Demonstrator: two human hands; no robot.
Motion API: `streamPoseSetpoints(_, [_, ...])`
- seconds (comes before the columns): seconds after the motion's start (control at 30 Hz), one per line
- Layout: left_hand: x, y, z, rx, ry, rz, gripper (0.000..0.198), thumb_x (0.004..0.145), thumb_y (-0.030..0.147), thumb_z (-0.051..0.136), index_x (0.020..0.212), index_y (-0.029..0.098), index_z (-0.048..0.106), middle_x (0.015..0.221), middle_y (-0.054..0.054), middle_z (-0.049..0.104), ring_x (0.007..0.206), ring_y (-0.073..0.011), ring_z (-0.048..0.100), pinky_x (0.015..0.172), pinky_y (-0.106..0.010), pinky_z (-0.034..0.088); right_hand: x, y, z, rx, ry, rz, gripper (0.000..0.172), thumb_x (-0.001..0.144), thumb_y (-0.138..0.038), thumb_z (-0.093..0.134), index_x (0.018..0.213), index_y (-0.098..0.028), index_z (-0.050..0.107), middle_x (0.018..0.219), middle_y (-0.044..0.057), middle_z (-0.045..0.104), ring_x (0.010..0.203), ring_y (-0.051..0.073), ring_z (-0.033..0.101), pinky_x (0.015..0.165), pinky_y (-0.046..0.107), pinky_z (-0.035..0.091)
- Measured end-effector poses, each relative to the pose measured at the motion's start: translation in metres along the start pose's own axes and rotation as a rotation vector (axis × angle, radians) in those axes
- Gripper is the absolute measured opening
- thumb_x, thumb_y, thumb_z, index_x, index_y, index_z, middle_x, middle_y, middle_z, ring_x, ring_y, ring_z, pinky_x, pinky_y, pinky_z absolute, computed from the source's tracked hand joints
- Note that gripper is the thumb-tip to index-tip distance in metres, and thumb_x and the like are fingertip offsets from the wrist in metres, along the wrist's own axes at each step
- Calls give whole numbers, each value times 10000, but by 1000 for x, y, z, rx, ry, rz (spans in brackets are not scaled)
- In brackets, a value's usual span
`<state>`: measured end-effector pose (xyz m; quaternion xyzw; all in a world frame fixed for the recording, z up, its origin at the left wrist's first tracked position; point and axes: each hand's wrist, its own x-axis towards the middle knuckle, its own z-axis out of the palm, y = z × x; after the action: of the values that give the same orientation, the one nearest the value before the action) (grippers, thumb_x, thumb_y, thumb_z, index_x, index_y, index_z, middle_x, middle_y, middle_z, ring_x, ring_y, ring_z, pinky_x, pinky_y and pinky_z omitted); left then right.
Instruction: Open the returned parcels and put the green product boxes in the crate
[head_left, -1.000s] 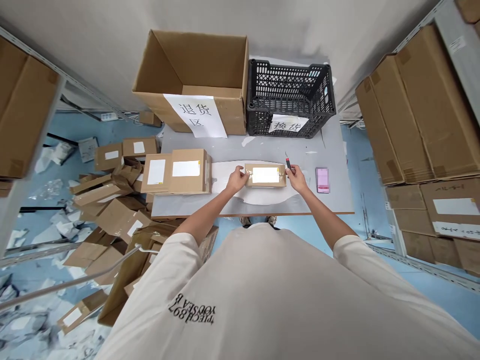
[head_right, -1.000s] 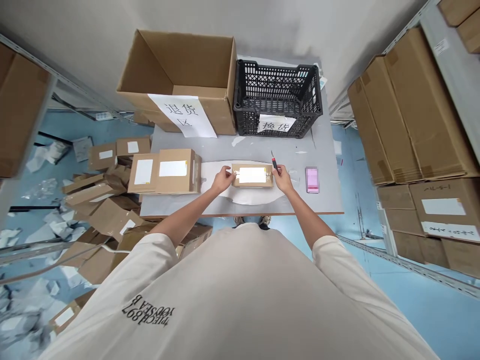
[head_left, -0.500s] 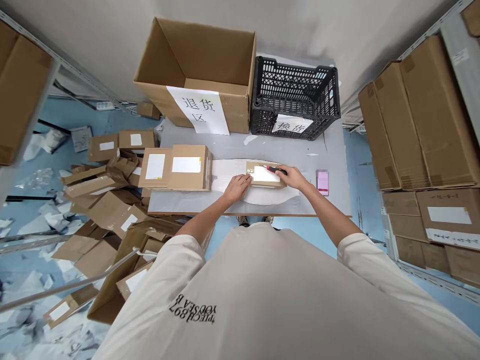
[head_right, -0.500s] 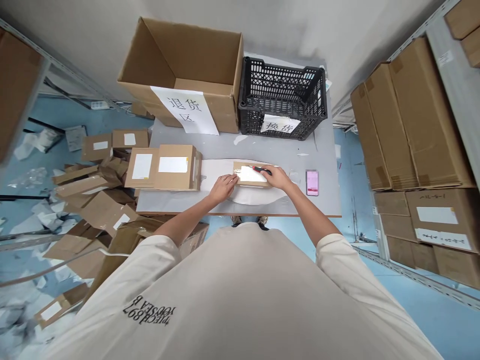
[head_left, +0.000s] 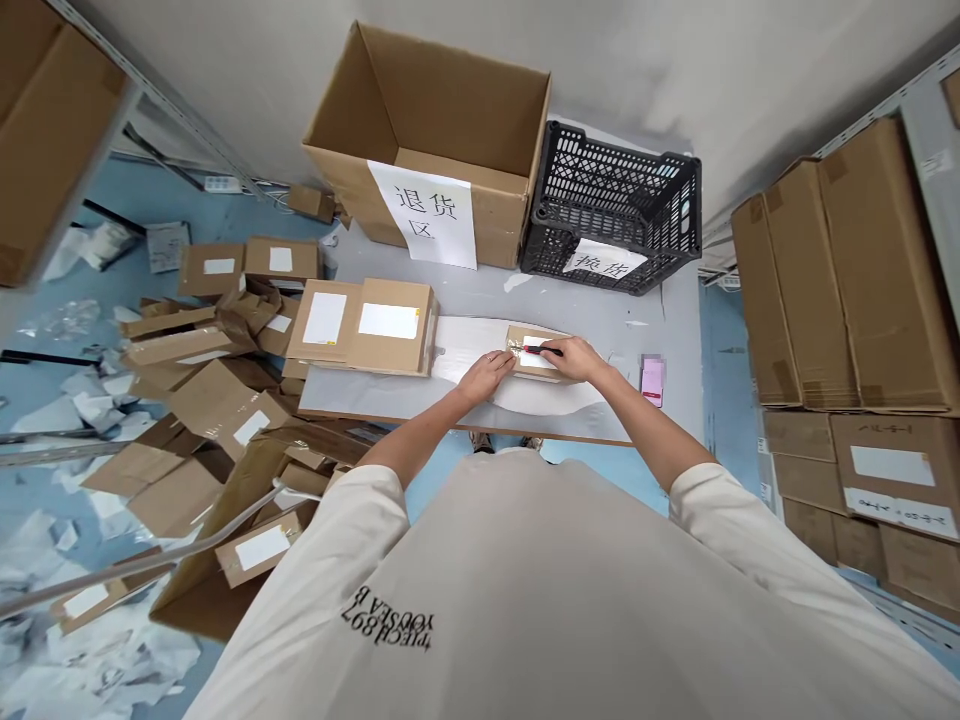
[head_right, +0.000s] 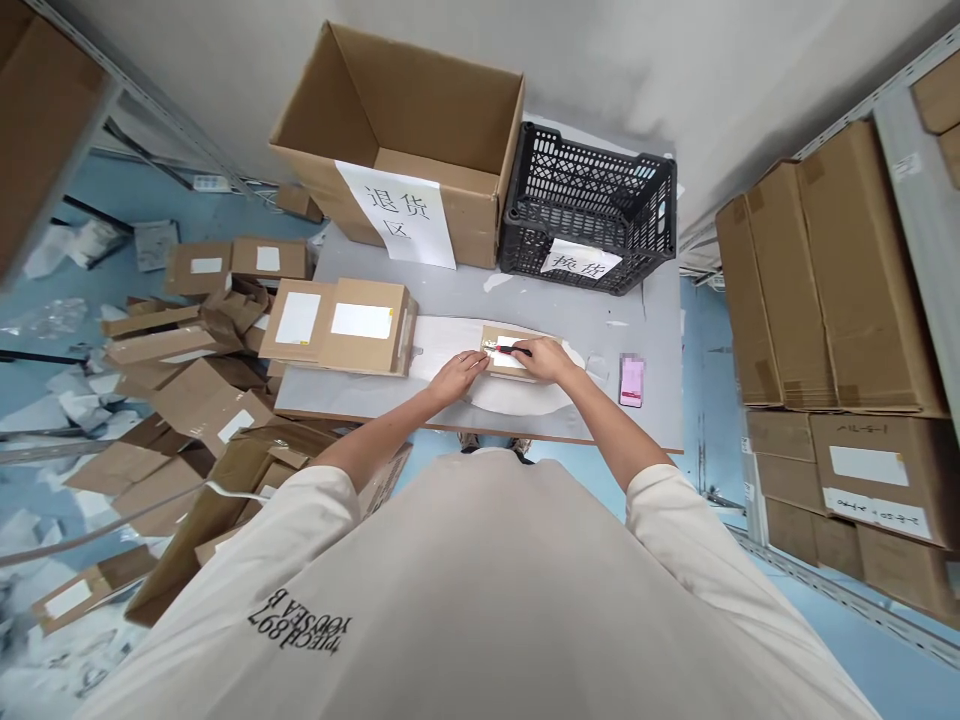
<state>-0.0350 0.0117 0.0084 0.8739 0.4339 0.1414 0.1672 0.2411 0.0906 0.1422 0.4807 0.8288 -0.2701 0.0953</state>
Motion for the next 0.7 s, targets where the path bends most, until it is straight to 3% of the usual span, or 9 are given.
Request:
streamPoseSetpoints(0.4, [8,12,-26,-27,-116,-43,600,1032,102,560,1618,182,662,1578,-208,705,1453,-350,639,1290,-536,466,-2,5,-5,-65,-37,49,406,1160,-439,548,1354,-291,872,1291,115,883,1167,334,787,909,375,539])
streamPoseSetpoints(0.7, [12,28,-35,23,-79,-128,504,1146,294,467,1603,242,674,1471,-206,728,1311,-389,643,1288,-593,391,-30,42,-15,-43,-53,172,349,1099,-456,621,1207,-310,919,1207,128,880,1143,384,776,904,435,537])
